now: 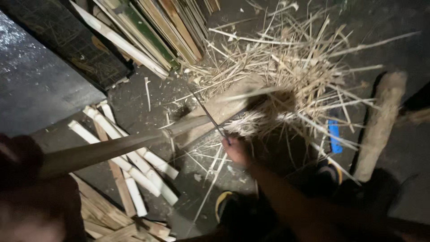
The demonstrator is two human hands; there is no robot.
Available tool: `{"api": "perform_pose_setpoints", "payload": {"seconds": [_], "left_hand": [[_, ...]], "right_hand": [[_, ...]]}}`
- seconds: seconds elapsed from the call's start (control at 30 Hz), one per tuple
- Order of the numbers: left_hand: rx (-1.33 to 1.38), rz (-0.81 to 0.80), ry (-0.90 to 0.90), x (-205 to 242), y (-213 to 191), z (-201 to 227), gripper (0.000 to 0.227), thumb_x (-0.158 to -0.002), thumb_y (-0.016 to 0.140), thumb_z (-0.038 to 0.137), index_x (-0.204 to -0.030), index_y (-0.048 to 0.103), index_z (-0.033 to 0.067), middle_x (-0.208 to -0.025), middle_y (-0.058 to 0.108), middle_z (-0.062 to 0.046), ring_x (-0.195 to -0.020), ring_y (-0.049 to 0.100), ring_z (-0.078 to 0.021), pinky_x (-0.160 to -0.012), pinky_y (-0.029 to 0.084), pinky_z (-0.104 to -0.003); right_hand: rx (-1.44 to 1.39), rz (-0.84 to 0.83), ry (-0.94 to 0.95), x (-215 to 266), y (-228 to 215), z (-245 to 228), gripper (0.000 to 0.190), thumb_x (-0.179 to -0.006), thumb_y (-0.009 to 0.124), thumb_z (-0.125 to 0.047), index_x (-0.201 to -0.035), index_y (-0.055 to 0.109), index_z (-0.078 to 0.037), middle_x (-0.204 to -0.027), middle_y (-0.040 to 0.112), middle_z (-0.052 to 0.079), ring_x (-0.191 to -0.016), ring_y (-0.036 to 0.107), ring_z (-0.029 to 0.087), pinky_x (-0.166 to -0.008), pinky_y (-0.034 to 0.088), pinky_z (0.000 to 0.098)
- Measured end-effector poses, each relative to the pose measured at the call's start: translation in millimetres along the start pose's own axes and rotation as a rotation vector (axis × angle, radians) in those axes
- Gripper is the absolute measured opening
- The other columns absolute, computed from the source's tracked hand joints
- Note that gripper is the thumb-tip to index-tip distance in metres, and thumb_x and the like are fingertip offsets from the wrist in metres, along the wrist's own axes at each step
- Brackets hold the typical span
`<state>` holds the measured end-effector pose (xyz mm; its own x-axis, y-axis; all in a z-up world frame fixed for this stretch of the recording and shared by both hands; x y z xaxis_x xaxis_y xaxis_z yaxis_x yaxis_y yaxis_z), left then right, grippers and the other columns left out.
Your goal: The person uses a knife to split long bamboo sticks into thin strips. They hold the bamboo with one hand and repeatedly strike the knife with the other hand to drive it through the material, creating a pile of shavings and strips on the floor.
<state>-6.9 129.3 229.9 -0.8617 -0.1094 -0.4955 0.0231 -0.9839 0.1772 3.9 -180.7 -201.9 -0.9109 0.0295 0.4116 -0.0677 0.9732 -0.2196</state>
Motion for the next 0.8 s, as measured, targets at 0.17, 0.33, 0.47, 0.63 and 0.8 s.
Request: {"api": "perform_pose_setpoints", "payload": {"seconds": [0.17,0.33,0.47,0.63,0.8], "left_hand": [[0.028,0.053,-0.02,18.9,-9.5,-1.5,0.042,-0.102,0.038,0.053,-0.079,0.043,0.0191,-0.057,0.038,0.003,-0.047,0.036,-0.0119,-0.049,0.036,-0.032],[0.027,0.048,-0.046,13.8,-11.4,-8.3,0.044,-0.101,0.039,0.057,-0.078,0.044,0.02,-0.056,0.038,0.003,-0.047,0.036,-0.0121,-0.049,0.037,-0.032],[0.054,0.044,-0.006,-0.4,-8.3,-13.5,0.045,-0.1,0.039,0.059,-0.076,0.044,0.0207,-0.056,0.038,0.003,-0.047,0.036,-0.0122,-0.049,0.037,-0.033],[0.055,0.064,-0.027,-3.2,-13.4,-17.2,0.047,-0.098,0.04,0.063,-0.075,0.045,0.0216,-0.056,0.039,0.004,-0.047,0.036,-0.0124,-0.049,0.037,-0.033],[0.014,0.047,-0.006,-26.8,-1.1,-6.8,0.049,-0.097,0.041,0.066,-0.074,0.046,0.0225,-0.055,0.039,0.004,-0.047,0.036,-0.0126,-0.049,0.037,-0.034]], "right_hand": [[-0.08,-0.159,-0.203,78.6,27.9,-78.3,0.04,-0.106,0.049,-0.04,-0.112,0.063,-0.002,-0.076,0.064,0.007,-0.068,0.059,0.018,-0.065,0.051,0.036],[0.073,-0.203,-0.152,124.5,45.8,-112.3,0.04,-0.103,0.049,-0.042,-0.107,0.066,-0.005,-0.082,0.071,0.006,-0.072,0.067,0.018,-0.068,0.052,0.0352],[0.098,-0.108,-0.127,68.8,26.1,-72.7,0.044,-0.108,0.049,-0.04,-0.109,0.066,0.0,-0.083,0.068,0.015,-0.075,0.064,0.027,-0.072,0.052,0.0386],[0.369,0.271,-0.7,124.5,39.5,-35.6,0.051,-0.108,0.054,-0.049,-0.126,0.068,-0.004,-0.096,0.071,0.02,-0.086,0.069,0.031,-0.074,0.056,0.0374],[0.098,0.283,-0.408,13.3,11.9,63.2,0.047,-0.107,0.052,-0.05,-0.11,0.073,-0.008,-0.077,0.066,-0.001,-0.064,0.064,0.015,-0.056,0.05,0.0337]]}}
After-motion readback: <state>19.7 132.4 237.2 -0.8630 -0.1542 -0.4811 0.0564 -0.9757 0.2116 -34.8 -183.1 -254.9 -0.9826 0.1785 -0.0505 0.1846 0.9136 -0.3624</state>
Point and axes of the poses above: each hand's wrist, its own x-axis away from the middle knuckle, its own y-axis out of the palm, z = x × y, the point moved 8 cm from there along -x, towards the middle knuckle
